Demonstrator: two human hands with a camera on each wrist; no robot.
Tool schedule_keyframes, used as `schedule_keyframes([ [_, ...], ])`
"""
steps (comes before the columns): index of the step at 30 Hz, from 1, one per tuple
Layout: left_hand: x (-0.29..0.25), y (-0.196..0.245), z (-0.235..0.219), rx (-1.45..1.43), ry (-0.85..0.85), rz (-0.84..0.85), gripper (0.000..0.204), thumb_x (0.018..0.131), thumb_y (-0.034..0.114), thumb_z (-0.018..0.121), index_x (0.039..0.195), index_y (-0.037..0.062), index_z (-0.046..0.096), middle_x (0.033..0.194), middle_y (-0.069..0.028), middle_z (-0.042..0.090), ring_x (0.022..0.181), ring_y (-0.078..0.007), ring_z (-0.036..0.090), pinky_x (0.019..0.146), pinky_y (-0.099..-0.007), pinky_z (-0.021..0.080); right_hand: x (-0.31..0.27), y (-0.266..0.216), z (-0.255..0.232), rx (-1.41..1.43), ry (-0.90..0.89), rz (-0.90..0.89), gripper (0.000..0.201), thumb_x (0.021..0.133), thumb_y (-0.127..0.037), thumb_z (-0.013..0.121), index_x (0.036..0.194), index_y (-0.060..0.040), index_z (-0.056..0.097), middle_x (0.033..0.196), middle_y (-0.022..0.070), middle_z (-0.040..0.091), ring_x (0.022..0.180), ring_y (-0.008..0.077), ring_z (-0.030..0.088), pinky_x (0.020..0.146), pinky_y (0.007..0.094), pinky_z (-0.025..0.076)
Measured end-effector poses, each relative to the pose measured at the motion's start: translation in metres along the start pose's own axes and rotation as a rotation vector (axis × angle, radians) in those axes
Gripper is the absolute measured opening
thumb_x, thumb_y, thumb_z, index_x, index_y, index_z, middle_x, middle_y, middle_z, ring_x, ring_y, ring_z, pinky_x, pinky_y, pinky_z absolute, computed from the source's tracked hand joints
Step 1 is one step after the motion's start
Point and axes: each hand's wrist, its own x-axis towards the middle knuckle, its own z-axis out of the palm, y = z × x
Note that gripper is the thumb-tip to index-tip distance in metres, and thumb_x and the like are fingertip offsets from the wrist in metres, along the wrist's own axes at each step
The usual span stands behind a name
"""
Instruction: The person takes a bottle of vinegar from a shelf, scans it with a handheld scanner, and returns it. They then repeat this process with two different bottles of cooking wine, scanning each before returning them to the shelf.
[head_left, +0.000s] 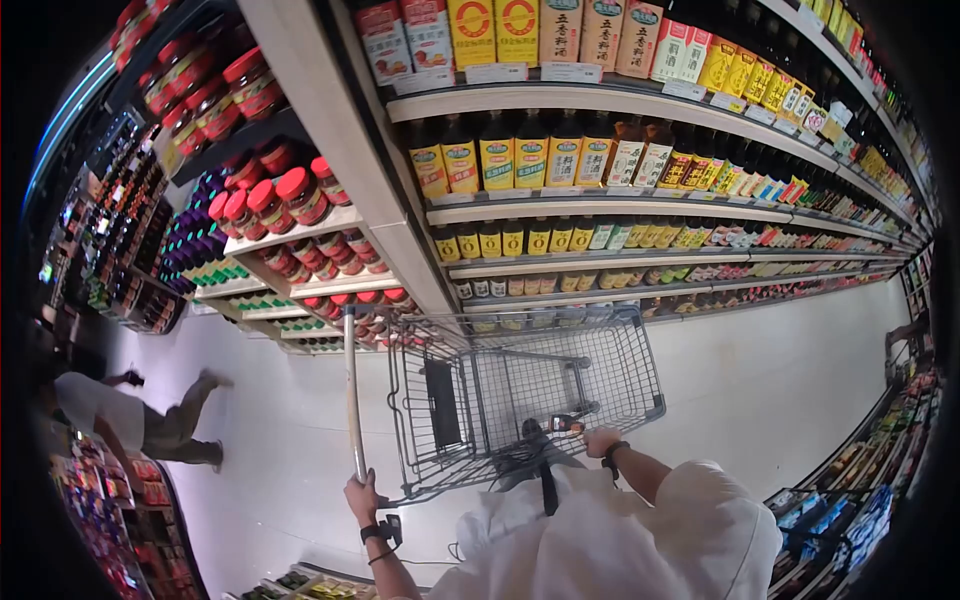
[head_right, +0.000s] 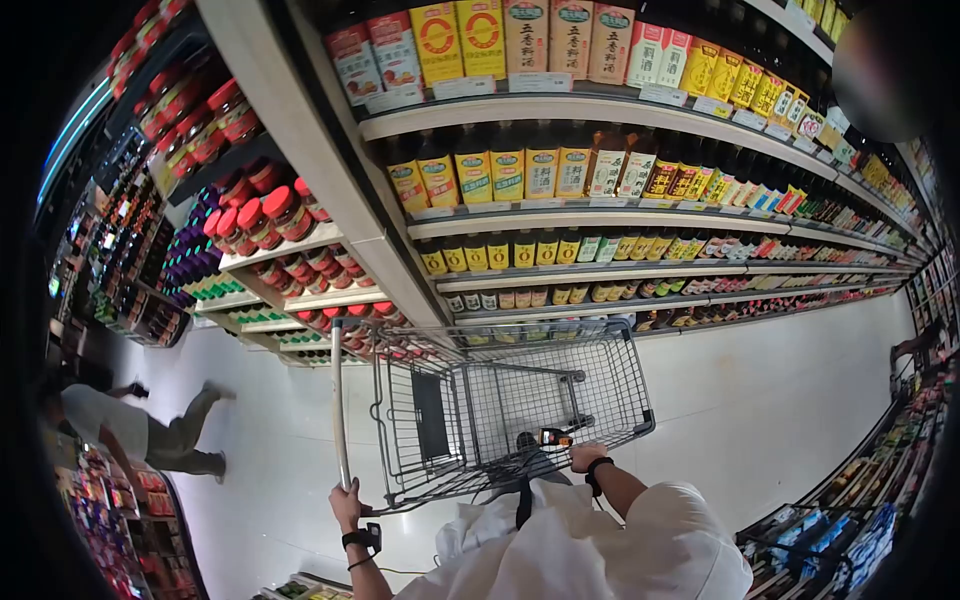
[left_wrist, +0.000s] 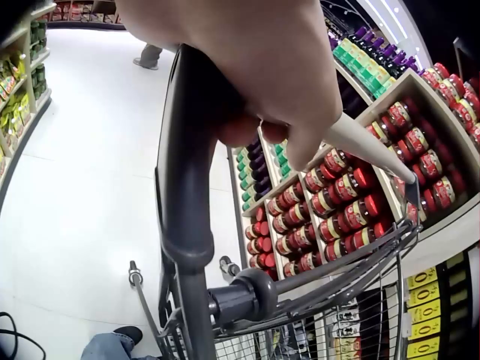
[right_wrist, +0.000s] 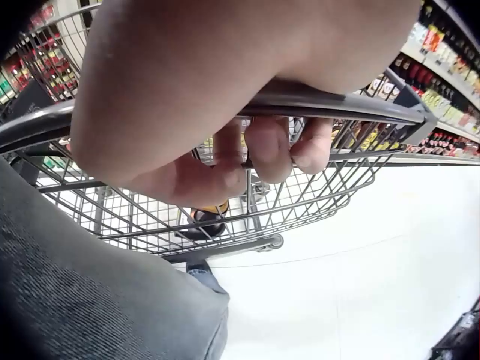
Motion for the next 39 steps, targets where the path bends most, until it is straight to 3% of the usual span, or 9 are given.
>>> schedule_keyframes([
  [4,-0.002,0.001,0.018,0.108,0.08,0.035,0.039,0.085,0.038,0.067,0.088,-0.0005,0.069,0.07,-0.0235,0.066,0.071,-0.0437,0.066,0.065,-0.0505,0.051,0.011,0.011,0.02,-0.01,0.075,0.072,0.034,0.088,-0.025,0.054,0.118,-0.0187,0.066,0.124,0.0114,0.065,0.121,0.029,0.059,0.097,0.0505,0.046],
  [8,-0.012,0.016,0.025,0.154,0.086,0.098,0.035,0.085,0.035,0.068,0.088,-0.0003,0.069,0.074,-0.0243,0.067,0.073,-0.0441,0.066,0.067,-0.0511,0.052,0.008,0.018,0.015,-0.073,0.078,0.095,0.03,0.093,-0.023,0.051,0.119,-0.0171,0.065,0.125,0.0106,0.064,0.116,0.0297,0.062,0.095,0.0513,0.048],
  [14,-0.017,0.037,0.034,0.221,0.114,0.121,0.032,0.084,0.033,0.069,0.088,0.0012,0.069,0.075,-0.0224,0.068,0.073,-0.0423,0.067,0.067,-0.0509,0.052,0.017,0.045,0.011,0.016,0.048,-0.008,0.03,0.086,-0.021,0.062,0.114,-0.0218,0.07,0.123,0.0125,0.064,0.118,0.0314,0.06,0.097,0.0474,0.049],
  [17,-0.02,0.05,0.042,0.24,0.142,0.1,0.031,0.084,0.033,0.069,0.088,0.0022,0.069,0.075,-0.0207,0.069,0.073,-0.0406,0.067,0.068,-0.0504,0.052,0.014,0.039,-0.002,-0.131,-0.03,0.081,0.032,0.085,-0.018,0.063,0.116,-0.0202,0.07,0.125,0.0112,0.064,0.121,0.03,0.059,0.097,0.0459,0.049],
  [24,-0.009,0.065,0.056,0.286,0.165,0.125,0.029,0.083,0.032,0.069,0.088,0.0038,0.07,0.074,-0.0184,0.069,0.073,-0.0396,0.067,0.068,-0.0505,0.052,0.023,0.061,-0.026,-0.01,-0.112,-0.002,0.037,0.083,-0.022,0.069,0.118,-0.0122,0.069,0.123,0.009,0.067,0.118,0.0303,0.062,0.094,0.05,0.05],
  [28,-0.009,0.081,0.06,0.279,0.152,0.102,0.029,0.083,0.032,0.069,0.089,0.0037,0.07,0.074,-0.0182,0.07,0.073,-0.0397,0.068,0.068,-0.0506,0.052,0.021,0.065,-0.035,-0.042,-0.05,0.014,0.029,0.086,-0.022,0.062,0.113,-0.0165,0.071,0.119,0.0099,0.068,0.115,0.0298,0.064,0.094,0.0497,0.048],
  [31,-0.011,0.08,0.064,0.293,0.149,0.087,0.029,0.083,0.032,0.069,0.091,0.0043,0.071,0.074,-0.0178,0.07,0.073,-0.0397,0.068,0.068,-0.0507,0.053,0.027,0.073,-0.045,-0.009,-0.122,-0.024,0.039,0.079,-0.022,0.069,0.118,-0.014,0.07,0.122,0.009,0.068,0.116,0.0295,0.063,0.093,0.0531,0.049],
  [34,-0.018,0.083,0.066,0.312,0.173,0.091,0.029,0.084,0.032,0.068,0.092,0.0049,0.071,0.075,-0.0177,0.07,0.075,-0.0397,0.067,0.07,-0.0511,0.052,0.032,0.074,-0.045,-0.065,-0.107,0.013,0.031,0.086,-0.023,0.061,0.114,-0.0173,0.07,0.119,0.0092,0.069,0.114,0.0298,0.064,0.094,0.0497,0.05],
  [39,-0.017,0.086,0.069,0.303,0.157,0.062,0.028,0.084,0.031,0.068,0.095,0.0057,0.072,0.08,-0.0185,0.071,0.08,-0.04,0.066,0.074,-0.0512,0.052,0.039,0.075,-0.045,-0.09,-0.075,0.017,0.033,0.084,-0.023,0.061,0.115,-0.0193,0.07,0.121,0.009,0.068,0.114,0.0299,0.064,0.093,0.051,0.049],
])
